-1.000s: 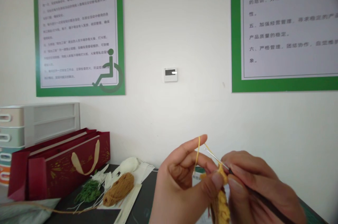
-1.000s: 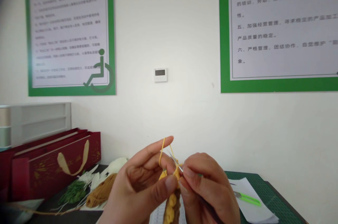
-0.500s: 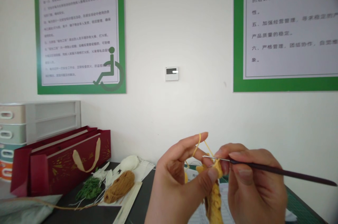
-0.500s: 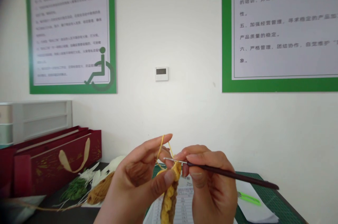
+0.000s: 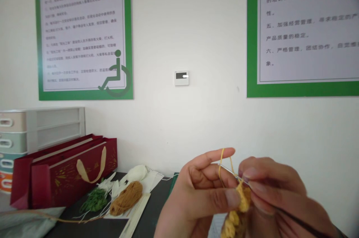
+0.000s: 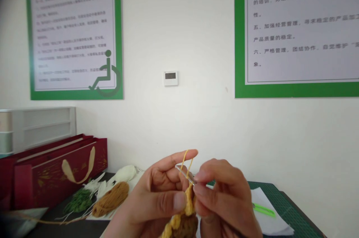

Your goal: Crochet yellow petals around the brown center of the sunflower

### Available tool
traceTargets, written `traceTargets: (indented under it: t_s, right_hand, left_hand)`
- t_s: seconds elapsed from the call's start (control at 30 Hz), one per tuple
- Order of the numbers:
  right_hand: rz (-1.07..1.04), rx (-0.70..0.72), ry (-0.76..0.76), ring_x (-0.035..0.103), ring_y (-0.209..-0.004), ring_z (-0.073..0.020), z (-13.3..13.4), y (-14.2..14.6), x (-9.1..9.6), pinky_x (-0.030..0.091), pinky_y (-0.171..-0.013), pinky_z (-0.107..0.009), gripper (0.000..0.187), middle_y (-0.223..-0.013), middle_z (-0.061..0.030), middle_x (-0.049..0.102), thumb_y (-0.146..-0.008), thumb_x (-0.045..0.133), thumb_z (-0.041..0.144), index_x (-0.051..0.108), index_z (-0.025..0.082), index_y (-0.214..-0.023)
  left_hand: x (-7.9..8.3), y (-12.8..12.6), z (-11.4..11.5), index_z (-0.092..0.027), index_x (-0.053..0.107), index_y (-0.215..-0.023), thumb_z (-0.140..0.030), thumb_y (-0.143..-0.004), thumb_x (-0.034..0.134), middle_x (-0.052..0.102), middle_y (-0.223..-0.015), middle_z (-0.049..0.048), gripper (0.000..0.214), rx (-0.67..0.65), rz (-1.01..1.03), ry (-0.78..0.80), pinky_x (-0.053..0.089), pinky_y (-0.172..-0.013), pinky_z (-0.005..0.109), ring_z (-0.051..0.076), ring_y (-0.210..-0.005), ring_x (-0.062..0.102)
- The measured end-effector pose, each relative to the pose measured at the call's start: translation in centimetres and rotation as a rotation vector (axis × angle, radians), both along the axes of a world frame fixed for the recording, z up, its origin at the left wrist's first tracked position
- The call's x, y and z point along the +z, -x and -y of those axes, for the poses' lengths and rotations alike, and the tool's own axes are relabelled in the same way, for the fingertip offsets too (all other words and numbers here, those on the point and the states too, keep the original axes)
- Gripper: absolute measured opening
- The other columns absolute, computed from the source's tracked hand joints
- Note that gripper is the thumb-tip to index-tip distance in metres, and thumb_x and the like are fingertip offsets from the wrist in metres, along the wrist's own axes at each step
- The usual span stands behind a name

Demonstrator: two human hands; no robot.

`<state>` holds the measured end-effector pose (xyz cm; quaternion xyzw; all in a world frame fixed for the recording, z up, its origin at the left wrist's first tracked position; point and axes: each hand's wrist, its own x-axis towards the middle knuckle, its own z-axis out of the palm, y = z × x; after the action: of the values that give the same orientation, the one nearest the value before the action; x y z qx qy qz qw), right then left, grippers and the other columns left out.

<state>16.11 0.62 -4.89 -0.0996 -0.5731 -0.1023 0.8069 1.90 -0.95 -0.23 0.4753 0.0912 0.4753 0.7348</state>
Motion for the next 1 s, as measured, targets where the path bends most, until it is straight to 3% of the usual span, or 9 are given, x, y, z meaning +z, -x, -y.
traceTargets:
  t_s: [0.07, 0.17, 0.3, 0.37, 0.43, 0.53, 0.8, 1.0]
  right_hand:
    - [-0.067, 0.217, 0.015, 0.063, -0.071, -0.0152, 0.3, 0.6, 1.2, 0.053, -0.06, -0.032, 0.005, -0.085, -0.0009, 0.066, -0.095, 0.069, 0.021, 0.073, 0.024, -0.095]
    - [-0.098, 0.516, 0.179, 0.049, -0.056, -0.0123, 0.9, 0.8, 2.4, 0.047, -0.054, -0.027, 0.015, -0.061, 0.0039, 0.053, -0.103, 0.057, 0.031, 0.065, 0.023, -0.093]
    - [-0.054, 0.756, 0.407, 0.044, -0.051, -0.0116, 0.8, 0.5, 2.6, 0.047, -0.05, -0.024, 0.027, -0.057, 0.0044, 0.046, -0.105, 0.047, 0.035, 0.06, 0.023, -0.085]
    - [-0.036, 0.765, 0.428, 0.048, -0.054, -0.0116, 0.3, 0.5, 2.3, 0.049, -0.051, -0.024, 0.022, -0.062, 0.0034, 0.05, -0.103, 0.054, 0.035, 0.063, 0.024, -0.087]
    - [0.014, 0.681, 0.379, 0.06, -0.068, -0.0139, 0.0, 0.7, 2.1, 0.055, -0.058, -0.026, 0.009, -0.077, -0.0003, 0.061, -0.098, 0.064, 0.031, 0.068, 0.025, -0.093]
    - [0.09, 0.581, 0.286, 0.07, -0.087, -0.0179, -0.1, 1.0, 2.0, 0.062, -0.071, -0.032, 0.006, -0.095, -0.0039, 0.069, -0.097, 0.066, 0.024, 0.071, 0.026, -0.1]
    - [-0.039, 0.686, 0.346, 0.066, -0.082, -0.0161, -0.1, 0.5, 1.7, 0.055, -0.07, -0.027, 0.013, -0.081, -0.0002, 0.067, -0.099, 0.064, 0.039, 0.065, 0.027, -0.096]
    - [0.045, 0.641, 0.358, 0.066, -0.077, -0.0191, -0.3, -0.7, 1.9, 0.055, -0.07, -0.033, 0.014, -0.077, -0.0004, 0.071, -0.104, 0.054, 0.04, 0.061, 0.029, -0.097]
  left_hand:
    - [0.1, 0.5, -0.4, -0.019, 0.079, -0.12, -0.009, -0.063, 0.094, 0.073, -0.078, 0.0031, 0.06, -0.006, 0.014, -0.022, 0.05, -0.069, 0.023, 0.011, -0.069, 0.065]
    - [0.1, 1.0, -0.7, -0.019, 0.081, -0.116, -0.006, -0.063, 0.091, 0.072, -0.076, 0.0027, 0.055, 0.002, 0.043, -0.046, 0.051, -0.073, 0.025, 0.015, -0.077, 0.067]
    - [0.1, 0.9, -0.7, -0.019, 0.083, -0.11, -0.008, -0.065, 0.092, 0.071, -0.077, 0.0031, 0.047, 0.058, 0.04, -0.091, 0.052, -0.078, 0.028, 0.019, -0.085, 0.069]
    - [0.0, 0.7, -0.5, -0.021, 0.083, -0.109, -0.009, -0.066, 0.092, 0.07, -0.076, 0.0019, 0.045, 0.166, 0.027, -0.14, 0.051, -0.077, 0.027, 0.017, -0.081, 0.067]
    - [-0.1, 0.4, -0.3, -0.023, 0.084, -0.109, -0.011, -0.067, 0.093, 0.07, -0.076, 0.0013, 0.045, 0.272, 0.016, -0.172, 0.051, -0.077, 0.027, 0.016, -0.079, 0.065]
    - [-0.2, 0.1, 0.0, -0.024, 0.084, -0.109, -0.016, -0.066, 0.095, 0.071, -0.077, 0.0022, 0.045, 0.329, 0.002, -0.177, 0.051, -0.077, 0.027, 0.016, -0.08, 0.063]
    - [0.2, 0.0, 0.1, -0.02, 0.085, -0.101, -0.014, -0.064, 0.096, 0.07, -0.073, 0.0015, 0.039, 0.342, -0.009, -0.131, 0.048, -0.064, 0.021, 0.012, -0.07, 0.061]
    - [0.3, 0.1, 0.2, -0.02, 0.085, -0.099, -0.011, -0.064, 0.094, 0.071, -0.073, 0.0017, 0.037, 0.337, -0.001, -0.125, 0.049, -0.066, 0.022, 0.012, -0.069, 0.061]
